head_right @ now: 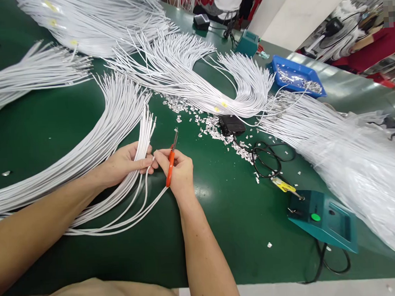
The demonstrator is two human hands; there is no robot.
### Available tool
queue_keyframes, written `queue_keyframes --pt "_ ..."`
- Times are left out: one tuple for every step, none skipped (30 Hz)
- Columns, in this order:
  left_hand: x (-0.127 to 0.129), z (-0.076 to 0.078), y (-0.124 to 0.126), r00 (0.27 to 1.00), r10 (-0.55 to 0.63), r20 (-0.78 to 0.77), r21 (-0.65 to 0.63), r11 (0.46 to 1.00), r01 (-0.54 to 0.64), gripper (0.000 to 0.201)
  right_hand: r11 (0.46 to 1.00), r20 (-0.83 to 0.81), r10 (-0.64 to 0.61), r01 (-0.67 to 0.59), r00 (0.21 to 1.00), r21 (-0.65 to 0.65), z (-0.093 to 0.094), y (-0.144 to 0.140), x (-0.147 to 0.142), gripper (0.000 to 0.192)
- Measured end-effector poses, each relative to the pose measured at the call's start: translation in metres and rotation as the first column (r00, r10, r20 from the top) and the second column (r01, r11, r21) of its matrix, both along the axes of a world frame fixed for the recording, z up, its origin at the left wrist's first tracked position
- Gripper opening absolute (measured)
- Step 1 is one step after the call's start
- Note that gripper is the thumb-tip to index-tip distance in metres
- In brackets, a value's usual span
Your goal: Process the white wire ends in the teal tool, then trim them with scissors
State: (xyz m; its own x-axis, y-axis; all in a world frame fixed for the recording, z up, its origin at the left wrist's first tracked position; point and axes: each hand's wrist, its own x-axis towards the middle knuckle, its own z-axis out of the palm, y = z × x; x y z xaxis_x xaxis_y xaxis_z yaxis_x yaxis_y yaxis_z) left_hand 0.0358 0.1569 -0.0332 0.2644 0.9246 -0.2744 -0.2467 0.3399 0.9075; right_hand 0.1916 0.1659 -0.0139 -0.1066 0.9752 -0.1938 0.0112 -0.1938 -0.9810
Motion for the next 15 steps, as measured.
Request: queue_keyframes --pt "0.000 0.000 0.000 1.000 -0.016 -0.002 -0.005 1.000 0.016 0.029 1.000 -0.009 0.010 -0.010 1.000 -0.008 -0.001 0.000 -0.001 0.019" --pt "0.000 -0.001 -0.001 1.000 -0.025 -0.005 -0.010 1.000 0.025 0.029 1.000 -0.008 0.010 -0.010 1.000 -0.011 -0.001 -0.001 -0.001 0.020" --pt "0.000 -0.001 -0.001 1.000 -0.026 -0.010 -0.013 1.000 0.025 0.030 1.000 0.007 0.007 -0.007 1.000 -0.012 -0.001 -0.001 -0.002 0.022" --pt "-0.001 -0.001 0.000 1.000 -0.016 -0.019 -0.013 1.000 0.016 0.031 1.000 0.034 0.004 -0.004 0.999 -0.010 -0.001 -0.001 -0.001 0.024" --pt "-0.001 -0.001 0.000 0.999 -0.002 -0.032 -0.010 1.000 0.002 0.032 1.000 0.067 0.006 -0.006 0.998 -0.007 -0.001 0.000 0.000 0.026" --pt "-0.002 0.000 0.000 0.999 0.013 -0.048 -0.006 1.000 -0.014 0.033 1.000 0.108 0.017 -0.017 0.994 -0.002 -0.001 0.001 0.002 0.028" --pt "-0.002 0.000 0.001 0.998 0.029 -0.064 -0.001 1.000 -0.029 0.033 0.999 0.163 0.029 -0.032 0.986 0.012 -0.001 0.002 0.004 0.028" --pt "-0.002 0.001 0.001 0.996 0.044 -0.078 0.003 0.999 -0.043 0.033 0.998 0.242 0.039 -0.049 0.969 0.036 -0.001 0.003 0.007 0.027" --pt "-0.003 0.002 0.002 0.994 0.056 -0.089 0.005 0.998 -0.056 0.034 0.995 0.344 0.040 -0.068 0.938 0.070 -0.001 0.004 0.011 0.025" --pt "-0.003 0.002 0.002 0.993 0.066 -0.096 0.003 0.998 -0.067 0.034 0.990 0.458 0.037 -0.095 0.888 0.104 -0.002 0.005 0.014 0.023" --pt "-0.003 0.003 0.003 0.992 0.076 -0.099 0.000 0.997 -0.076 0.035 0.983 0.571 0.037 -0.133 0.820 0.128 -0.002 0.005 0.017 0.020" --pt "-0.003 0.003 0.003 0.991 0.085 -0.102 -0.004 0.996 -0.085 0.036 0.974 0.669 0.045 -0.181 0.742 0.136 -0.003 0.006 0.019 0.019" --pt "-0.003 0.003 0.003 0.990 0.091 -0.108 -0.006 0.996 -0.092 0.036 0.964 0.746 0.060 -0.232 0.663 0.128 -0.004 0.006 0.021 0.017" --pt "-0.003 0.003 0.003 0.988 0.099 -0.118 -0.004 0.995 -0.100 0.037 0.955 0.800 0.080 -0.277 0.594 0.110 -0.005 0.005 0.021 0.017" --pt "-0.003 0.002 0.003 0.986 0.106 -0.129 0.002 0.994 -0.107 0.037 0.945 0.837 0.096 -0.314 0.539 0.094 -0.006 0.004 0.021 0.018"
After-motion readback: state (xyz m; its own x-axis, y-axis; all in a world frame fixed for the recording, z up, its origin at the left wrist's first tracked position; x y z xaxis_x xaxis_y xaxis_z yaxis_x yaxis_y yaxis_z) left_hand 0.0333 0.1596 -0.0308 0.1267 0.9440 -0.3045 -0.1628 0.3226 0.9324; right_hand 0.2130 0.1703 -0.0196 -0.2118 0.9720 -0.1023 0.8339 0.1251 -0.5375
